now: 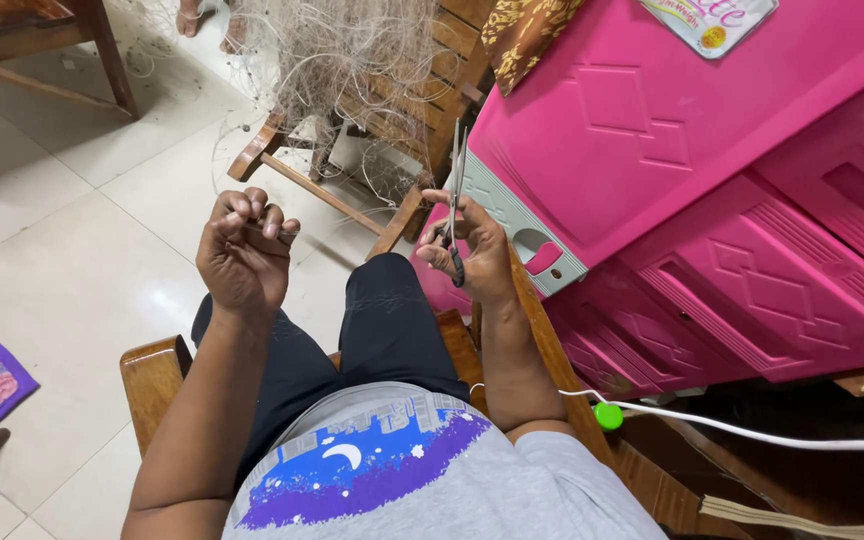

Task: Repairing a fine-mesh fishing net by cutting away tangles with scissors.

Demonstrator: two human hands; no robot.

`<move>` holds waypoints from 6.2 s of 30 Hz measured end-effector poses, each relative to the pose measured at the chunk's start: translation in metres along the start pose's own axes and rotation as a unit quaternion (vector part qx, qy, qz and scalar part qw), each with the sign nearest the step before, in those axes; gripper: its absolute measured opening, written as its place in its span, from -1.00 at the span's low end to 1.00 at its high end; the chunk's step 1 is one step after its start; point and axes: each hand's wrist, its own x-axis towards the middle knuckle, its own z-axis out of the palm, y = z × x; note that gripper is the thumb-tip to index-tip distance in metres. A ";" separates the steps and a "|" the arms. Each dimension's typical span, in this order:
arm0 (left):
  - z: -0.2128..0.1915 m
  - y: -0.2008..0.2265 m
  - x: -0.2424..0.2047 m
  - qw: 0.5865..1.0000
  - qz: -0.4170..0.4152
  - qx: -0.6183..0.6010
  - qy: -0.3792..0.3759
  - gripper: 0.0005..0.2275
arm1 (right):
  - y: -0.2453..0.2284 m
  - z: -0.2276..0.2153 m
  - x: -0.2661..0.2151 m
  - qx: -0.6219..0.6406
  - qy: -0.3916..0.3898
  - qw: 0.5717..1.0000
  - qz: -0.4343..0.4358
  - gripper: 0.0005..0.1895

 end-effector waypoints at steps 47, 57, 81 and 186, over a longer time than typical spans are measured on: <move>0.003 -0.006 -0.002 0.996 -0.021 -0.026 -0.077 -0.92 | -0.009 0.012 0.026 0.037 -0.015 0.999 -0.020 -0.34; 0.021 -0.003 -0.007 0.984 -0.108 -0.010 -0.139 -0.46 | -0.017 0.021 0.028 0.068 -0.045 0.997 -0.015 -0.34; -0.031 0.029 0.019 0.934 -0.028 -0.167 -0.315 -0.77 | 0.037 0.098 0.030 0.284 -0.098 0.950 -0.090 -0.09; 0.018 0.038 0.042 0.936 -0.004 -0.277 -0.218 -0.19 | 0.014 0.069 0.005 -0.148 0.062 0.987 -0.027 -0.60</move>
